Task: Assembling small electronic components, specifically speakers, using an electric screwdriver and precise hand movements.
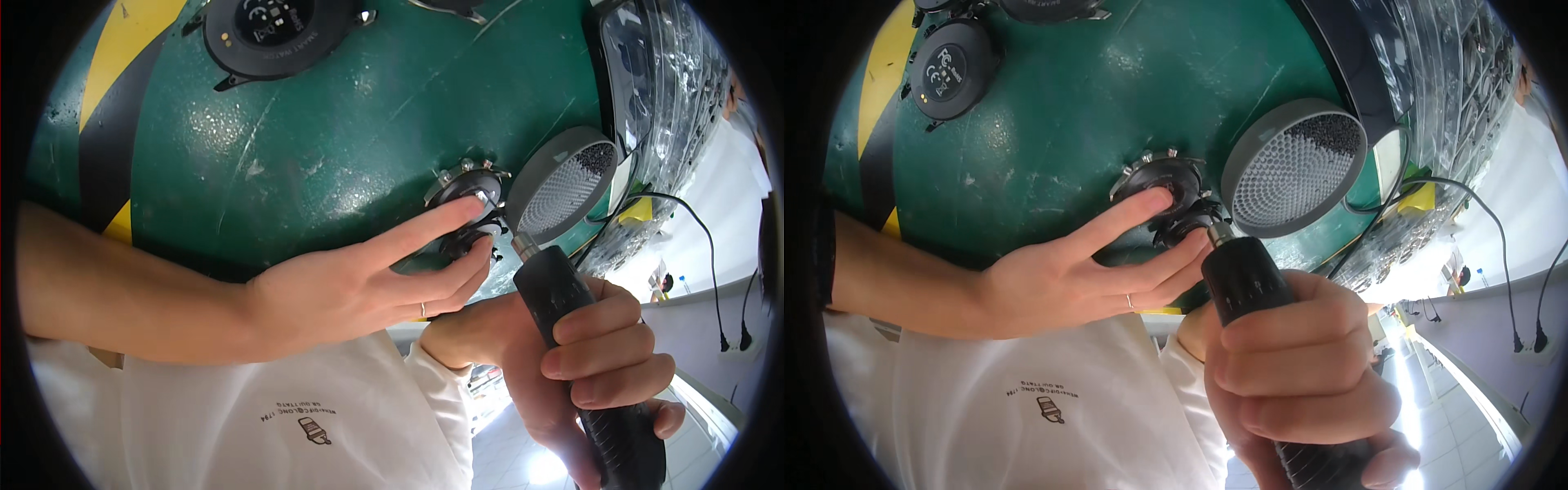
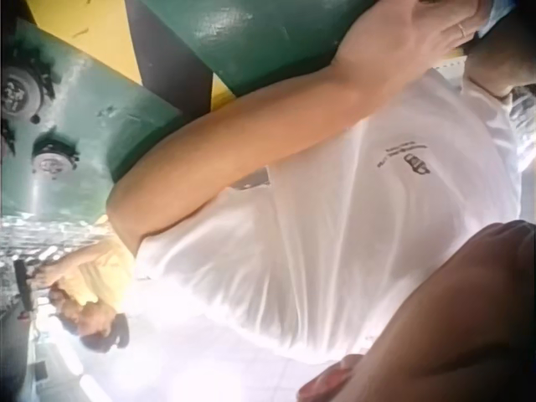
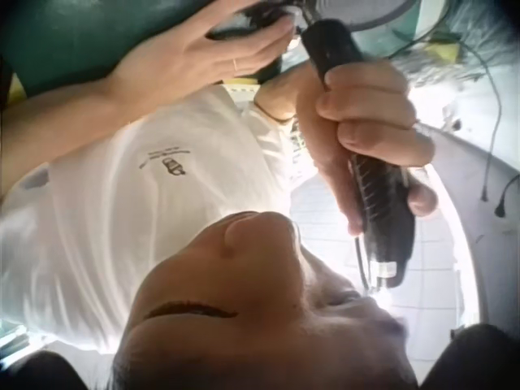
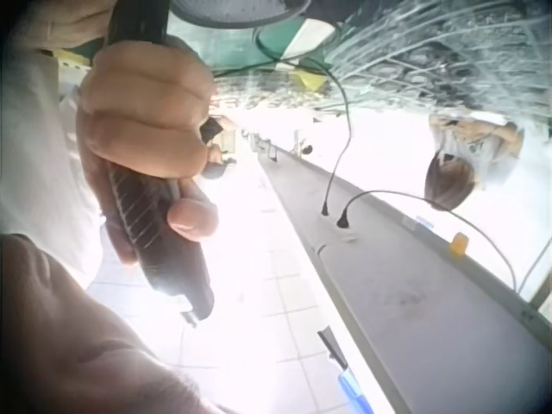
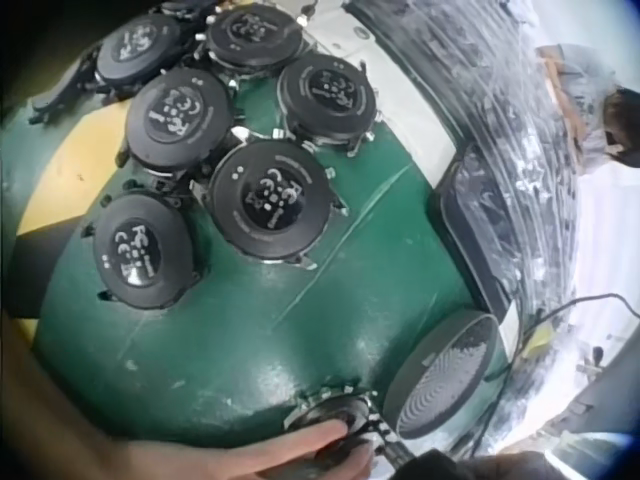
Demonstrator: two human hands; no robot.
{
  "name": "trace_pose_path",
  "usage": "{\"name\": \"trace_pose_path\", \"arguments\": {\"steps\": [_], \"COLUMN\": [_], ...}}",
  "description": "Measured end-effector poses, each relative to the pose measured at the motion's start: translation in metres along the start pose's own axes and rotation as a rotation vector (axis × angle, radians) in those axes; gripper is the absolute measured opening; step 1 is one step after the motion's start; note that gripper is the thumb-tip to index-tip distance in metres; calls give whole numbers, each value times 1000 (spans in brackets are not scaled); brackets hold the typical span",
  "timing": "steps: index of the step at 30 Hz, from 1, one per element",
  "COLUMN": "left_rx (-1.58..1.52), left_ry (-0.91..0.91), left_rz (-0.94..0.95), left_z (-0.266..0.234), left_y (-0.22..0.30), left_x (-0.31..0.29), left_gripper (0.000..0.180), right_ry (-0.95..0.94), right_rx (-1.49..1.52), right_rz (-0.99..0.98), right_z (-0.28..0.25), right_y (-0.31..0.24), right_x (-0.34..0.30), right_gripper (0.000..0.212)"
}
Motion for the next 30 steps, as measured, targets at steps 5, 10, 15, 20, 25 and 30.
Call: {"name": "trace_pose_path", "arguments": {"steps": [5, 10, 15, 20, 25, 30], "left_rx": [-51, -51, -38, -62, -56, -48], "left_ry": [-17, -34, -45, -70, -81, -90], "left_rz": [-1, 15, 9, 21, 25, 67], "left_z": [-2, 0, 0, 2, 1, 3], "left_y": [-2, -3, -2, -1, -1, 1], "left_x": [-2, -3, -3, -2, -3, -3], "left_gripper": [44, 47, 49, 50, 49, 49], "right_ry": [40, 93, 130, 119, 105, 165], "right_rx": [10, 4, 42, -17, 41, 16], "right_rz": [49, 63, -16, 7, -7, 10], "right_z": [-8, -9, -4, -4, -7, -15], "right_y": [7, 14, 11, 8, 7, 13], "right_x": [2, 2, -1, -3, 2, 5], "right_gripper": [73, 71, 58, 58, 73, 76]}}
Point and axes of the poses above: each hand's wrist, its own x-axis towards the middle knuckle, its own z-axis out of the palm, y = z × x, the point moved 9 cm from there along x, towards the middle knuckle, and after that the axes turned 9 degrees about x, right-handed, at the moved point
